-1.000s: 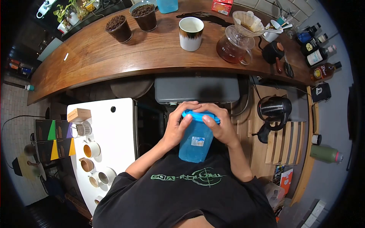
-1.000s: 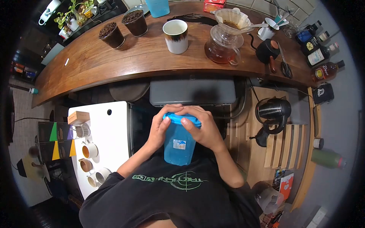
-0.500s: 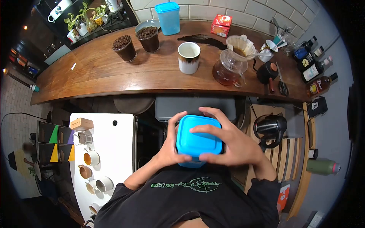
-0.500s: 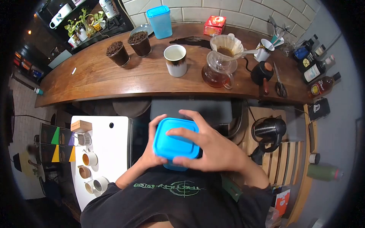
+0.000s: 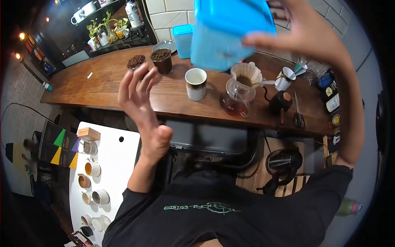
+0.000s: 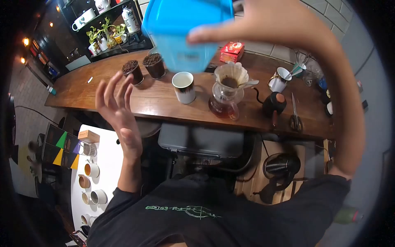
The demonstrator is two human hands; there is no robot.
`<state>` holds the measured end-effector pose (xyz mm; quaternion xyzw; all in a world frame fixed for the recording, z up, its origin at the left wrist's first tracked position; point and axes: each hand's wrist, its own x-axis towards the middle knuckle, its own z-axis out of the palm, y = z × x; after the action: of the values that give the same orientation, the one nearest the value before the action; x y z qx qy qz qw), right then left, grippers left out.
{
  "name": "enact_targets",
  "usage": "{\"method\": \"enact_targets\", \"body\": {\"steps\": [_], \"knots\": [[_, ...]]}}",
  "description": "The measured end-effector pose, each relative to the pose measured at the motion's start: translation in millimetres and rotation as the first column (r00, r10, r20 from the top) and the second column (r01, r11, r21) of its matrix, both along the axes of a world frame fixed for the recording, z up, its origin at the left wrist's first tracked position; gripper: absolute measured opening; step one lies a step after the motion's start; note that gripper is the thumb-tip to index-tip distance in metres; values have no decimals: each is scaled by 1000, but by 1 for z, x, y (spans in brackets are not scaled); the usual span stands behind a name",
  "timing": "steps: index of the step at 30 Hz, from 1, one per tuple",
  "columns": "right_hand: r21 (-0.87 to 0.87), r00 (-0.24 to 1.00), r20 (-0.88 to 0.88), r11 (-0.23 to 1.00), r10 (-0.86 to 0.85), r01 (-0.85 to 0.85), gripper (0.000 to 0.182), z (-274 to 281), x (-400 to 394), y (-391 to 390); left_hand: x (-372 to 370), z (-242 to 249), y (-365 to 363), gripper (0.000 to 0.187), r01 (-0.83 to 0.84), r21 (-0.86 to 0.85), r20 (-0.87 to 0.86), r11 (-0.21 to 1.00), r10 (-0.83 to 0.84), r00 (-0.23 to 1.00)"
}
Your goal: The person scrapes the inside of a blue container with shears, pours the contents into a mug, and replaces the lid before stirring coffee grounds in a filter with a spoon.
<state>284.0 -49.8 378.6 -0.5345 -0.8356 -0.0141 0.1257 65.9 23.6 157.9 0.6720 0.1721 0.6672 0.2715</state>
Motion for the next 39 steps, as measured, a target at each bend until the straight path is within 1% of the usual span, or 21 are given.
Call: {"method": "enact_targets", "body": {"steps": [1, 2, 4, 6, 8, 9, 10, 12, 13, 15, 18, 19, 20, 23, 25, 28, 32, 35, 36, 38, 39], "knots": [[92, 995, -39, 991, -91, 94, 79, -4, 9, 14, -4, -9, 0, 105, -74, -54, -50, 996, 71, 996], [175, 980, -87, 965, -181, 194, 80, -12, 21, 36, -7, -22, 1, 98, -78, -106, -80, 991, 69, 994], [103, 974, -45, 969, -221, 225, 79, -13, 78, 105, -13, -48, 4, 89, -75, -235, -132, 969, 45, 990], [203, 990, 43, 971, -135, 123, 76, -36, 114, 151, -21, -68, 5, 82, -81, -345, -186, 935, 17, 982], [272, 998, 44, 962, -45, 31, 68, -66, 144, 191, -30, -88, 8, 78, -96, -418, -225, 903, 0, 974], [238, 996, -79, 969, -41, 58, 71, -88, 166, 219, -35, -96, 12, 76, -89, -445, -239, 891, -23, 971], [239, 999, -17, 970, -31, 34, 67, -98, 174, 236, -39, -104, 17, 74, -79, -471, -247, 879, -46, 968], [178, 997, -23, 981, -72, 75, 72, -118, 183, 261, -43, -118, 26, 71, -78, -508, -221, 858, -42, 974], [177, 997, -11, 982, -71, 72, 72, -125, 185, 271, -46, -127, 31, 64, -24, -539, -182, 842, -89, 979], [39, 988, -47, 988, -149, 151, 68, -140, 188, 292, -46, -131, 37, 57, 37, -578, -122, 815, -131, 984], [41, 985, -98, 989, -139, 143, 70, -169, 191, 324, -47, -133, 45, 57, 53, -582, -115, 812, -147, 983], [44, 986, -130, 993, -102, 108, 76, -174, 191, 333, -47, -133, 47, 58, 56, -594, -107, 803, -148, 983], [42, 987, -130, 994, -96, 102, 76, -177, 193, 343, -48, -134, 50, 58, 51, -596, -107, 802, -142, 984], [-42, 988, -140, 997, -72, 67, 76, -185, 190, 359, -52, -138, 55, 57, 38, -630, -107, 776, -135, 985], [-108, 987, -125, 991, -97, 84, 76, -195, 189, 369, -54, -140, 57, 55, 25, -644, -107, 765, -123, 987], [-143, 993, -97, 988, -73, 59, 69, -208, 188, 375, -52, -139, 60, 56, 48, -663, -76, 747, -130, 989], [-185, 991, -111, 981, -77, 55, 71, -217, 194, 381, -43, -142, 70, 62, 70, -706, -93, 704, -190, 977], [-208, 992, -59, 973, -112, 97, 72, -205, 191, 372, -28, -131, 85, 77, -26, -665, -269, 746, -207, 941], [-212, 991, -60, 972, -117, 101, 72, -198, 193, 368, -21, -121, 88, 77, -24, -668, -270, 743, -213, 939], [-173, 990, -82, 980, -118, 102, 65, -180, 200, 362, -5, -105, 95, 89, -47, -629, -361, 776, -238, 901], [-80, 994, -89, 995, -67, 60, 64, -171, 209, 357, 3, -103, 100, 89, -48, -635, -363, 771, -243, 900]]}}
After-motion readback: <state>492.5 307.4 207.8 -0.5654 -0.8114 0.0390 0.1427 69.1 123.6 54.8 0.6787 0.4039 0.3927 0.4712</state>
